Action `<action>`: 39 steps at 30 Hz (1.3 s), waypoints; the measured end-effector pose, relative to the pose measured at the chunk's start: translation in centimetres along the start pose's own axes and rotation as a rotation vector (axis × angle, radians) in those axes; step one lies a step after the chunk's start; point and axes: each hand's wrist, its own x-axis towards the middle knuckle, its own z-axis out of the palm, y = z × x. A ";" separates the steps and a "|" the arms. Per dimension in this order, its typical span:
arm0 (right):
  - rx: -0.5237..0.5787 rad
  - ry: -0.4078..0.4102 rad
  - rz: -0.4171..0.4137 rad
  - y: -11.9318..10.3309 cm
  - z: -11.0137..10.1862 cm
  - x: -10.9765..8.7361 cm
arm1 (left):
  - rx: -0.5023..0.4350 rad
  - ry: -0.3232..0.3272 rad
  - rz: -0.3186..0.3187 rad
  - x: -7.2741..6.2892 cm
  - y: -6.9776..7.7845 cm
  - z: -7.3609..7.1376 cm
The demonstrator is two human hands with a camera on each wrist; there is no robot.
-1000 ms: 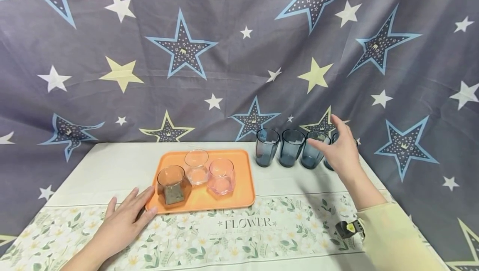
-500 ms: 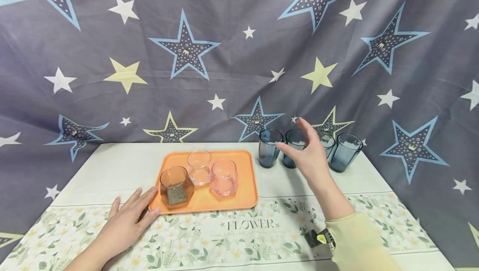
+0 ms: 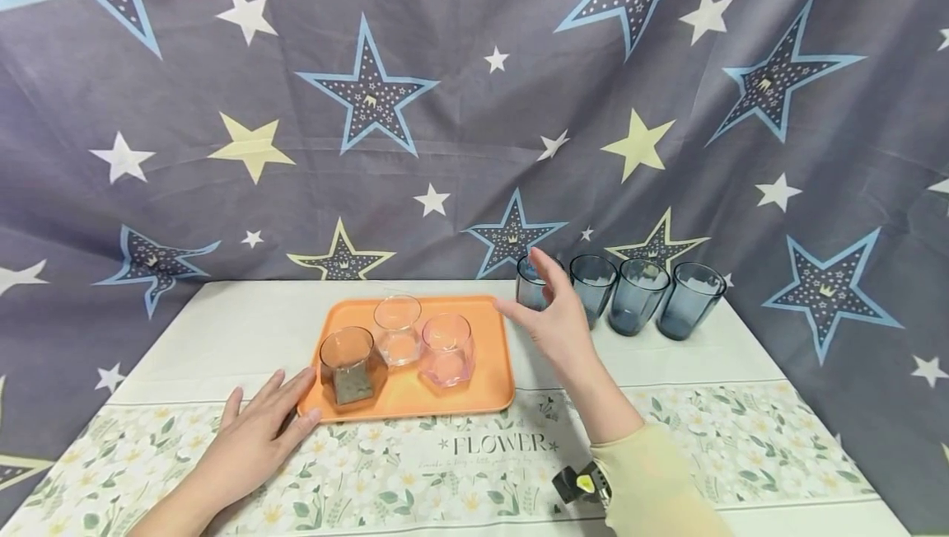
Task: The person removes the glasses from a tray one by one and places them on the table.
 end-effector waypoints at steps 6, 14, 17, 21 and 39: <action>-0.030 -0.023 -0.041 -0.5 1.6 -0.7 | -0.006 -0.001 -0.003 0.1 0.1 0.0; 0.011 -0.102 -0.002 -0.2 3.6 -0.8 | -0.009 -0.017 -0.019 0.0 0.0 0.0; 0.023 -0.135 -0.002 0.1 4.4 -0.9 | -0.004 -0.018 -0.021 0.0 0.1 -0.1; 0.009 -0.184 0.018 0.6 5.2 -1.2 | 0.000 -0.010 -0.012 0.1 0.1 -0.1; 0.042 -0.300 0.110 3.0 7.2 -2.1 | -0.005 -0.002 -0.008 0.0 0.2 0.0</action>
